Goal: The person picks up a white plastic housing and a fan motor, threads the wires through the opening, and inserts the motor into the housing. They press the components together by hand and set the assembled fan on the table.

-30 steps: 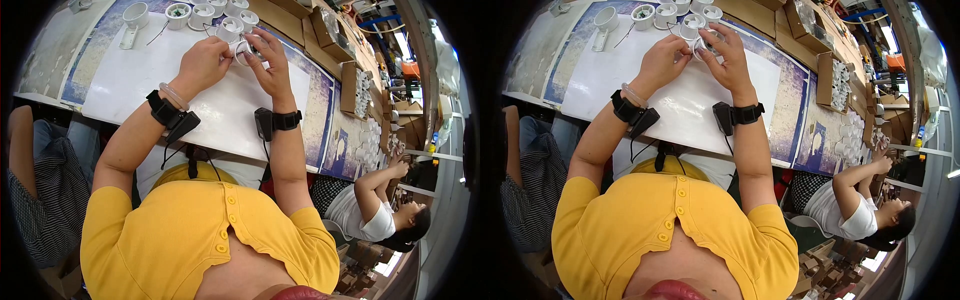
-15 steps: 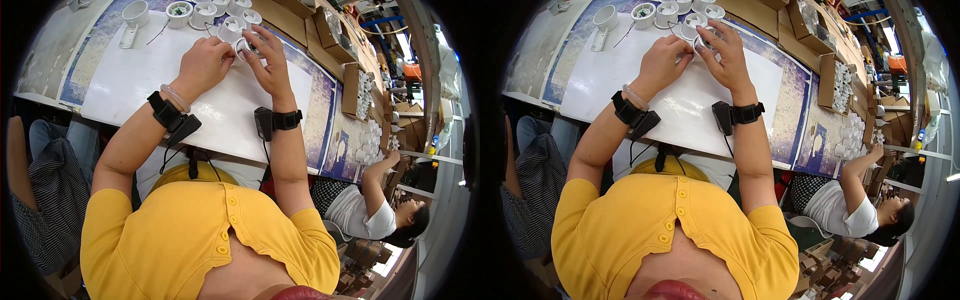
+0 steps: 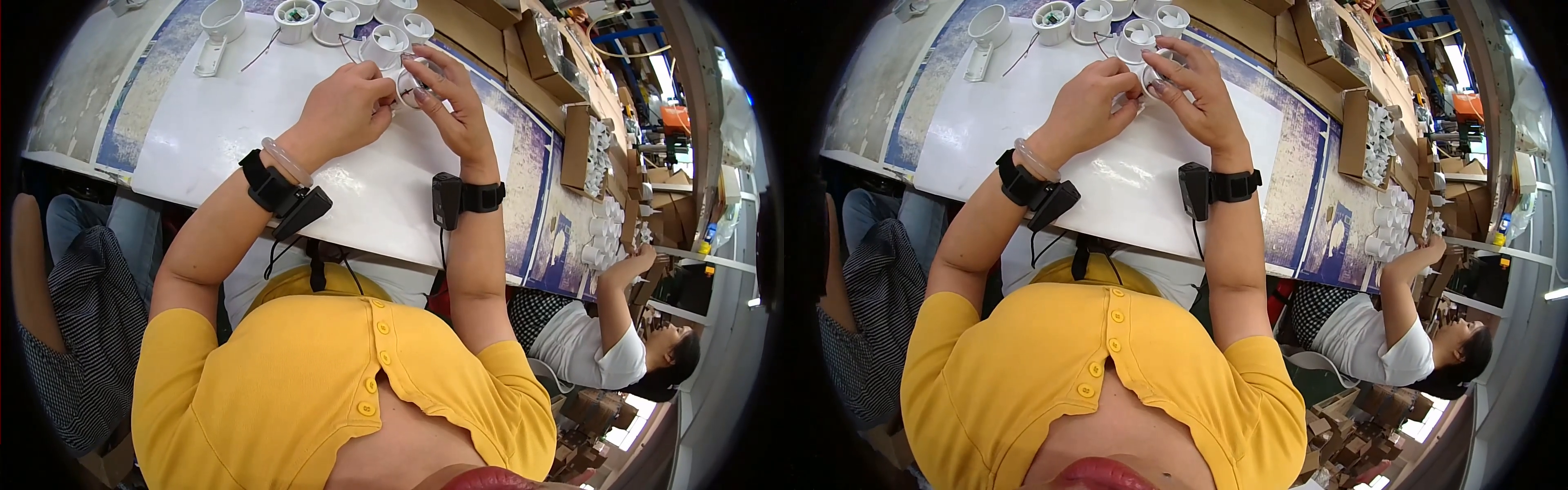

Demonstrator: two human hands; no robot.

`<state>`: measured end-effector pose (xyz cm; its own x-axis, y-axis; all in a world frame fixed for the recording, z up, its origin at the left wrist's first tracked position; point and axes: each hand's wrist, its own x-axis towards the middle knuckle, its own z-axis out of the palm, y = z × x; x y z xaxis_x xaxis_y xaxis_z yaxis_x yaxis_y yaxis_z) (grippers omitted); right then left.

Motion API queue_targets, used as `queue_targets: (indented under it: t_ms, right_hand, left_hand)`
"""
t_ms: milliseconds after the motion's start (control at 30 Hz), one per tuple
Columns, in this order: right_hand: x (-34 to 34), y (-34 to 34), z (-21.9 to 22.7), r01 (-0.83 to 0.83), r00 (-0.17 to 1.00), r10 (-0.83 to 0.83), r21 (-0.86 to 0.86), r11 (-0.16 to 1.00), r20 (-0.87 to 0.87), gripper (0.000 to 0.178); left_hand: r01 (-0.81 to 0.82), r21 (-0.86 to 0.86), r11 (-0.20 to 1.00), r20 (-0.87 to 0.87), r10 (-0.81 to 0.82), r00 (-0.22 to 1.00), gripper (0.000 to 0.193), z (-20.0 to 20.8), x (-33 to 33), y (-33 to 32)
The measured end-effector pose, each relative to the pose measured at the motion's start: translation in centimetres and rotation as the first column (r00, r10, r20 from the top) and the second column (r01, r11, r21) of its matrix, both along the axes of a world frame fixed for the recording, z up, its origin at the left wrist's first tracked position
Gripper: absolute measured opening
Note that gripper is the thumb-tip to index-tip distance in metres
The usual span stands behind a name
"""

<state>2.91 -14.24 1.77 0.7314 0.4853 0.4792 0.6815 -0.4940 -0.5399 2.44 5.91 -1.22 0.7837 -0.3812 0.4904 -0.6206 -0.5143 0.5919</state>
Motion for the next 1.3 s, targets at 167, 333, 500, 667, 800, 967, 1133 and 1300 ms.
queue_targets:
  t_ms: [167, 333, 500, 667, 800, 967, 1133, 1300]
  right_hand:
    - [-0.1, -0.4, 0.2, -0.039, 0.994, 0.043, 0.039, 0.998, -0.103, 0.035]
    - [0.1, -0.6, 0.1, -0.075, 0.987, 0.076, 0.012, 0.997, -0.138, 0.038]
    - [0.4, -0.7, -0.6, -0.101, 0.993, 0.093, -0.129, 0.986, -0.069, 0.041]
    - [-0.2, -0.4, -1.1, -0.099, 0.977, 0.089, -0.046, 0.994, -0.191, 0.043]
    - [-0.1, -0.8, -1.6, -0.086, 0.980, 0.083, -0.008, 0.996, -0.180, 0.045]
    - [-0.8, -0.6, -0.8, -0.037, 0.905, 0.182, 0.355, 0.934, -0.384, 0.044]
    - [-2.0, 1.8, -0.3, -0.048, 0.901, 0.245, 0.478, 0.877, -0.358, 0.041]
    - [-1.0, 1.8, -0.4, -0.068, 0.997, 0.071, 0.326, 0.943, 0.001, 0.034]
  left_hand:
    - [0.024, -0.020, 0.999, -0.027, -0.025, 0.999, 0.005, 0.2, -0.2, 0.1]
    - [0.060, -0.023, 0.998, -0.075, -0.062, 0.995, 0.007, 0.1, -0.2, 0.3]
    - [0.120, -0.021, 0.993, -0.113, -0.121, 0.986, 0.009, -0.1, -0.5, 0.7]
    - [0.174, -0.054, 0.983, -0.058, -0.177, 0.983, 0.008, -0.2, -0.1, 1.0]
    - [0.245, -0.098, 0.965, -0.147, -0.257, 0.955, 0.015, 0.4, 0.6, 1.3]
    - [0.074, -0.660, 0.748, -0.422, -0.450, 0.787, 0.036, 0.1, 1.6, 1.4]
    - [0.062, -0.743, 0.667, -0.485, -0.599, 0.637, 0.059, -0.6, 0.9, 0.2]
    - [0.126, -0.752, 0.647, -0.490, -0.677, 0.548, 0.064, 1.8, -0.2, -0.5]
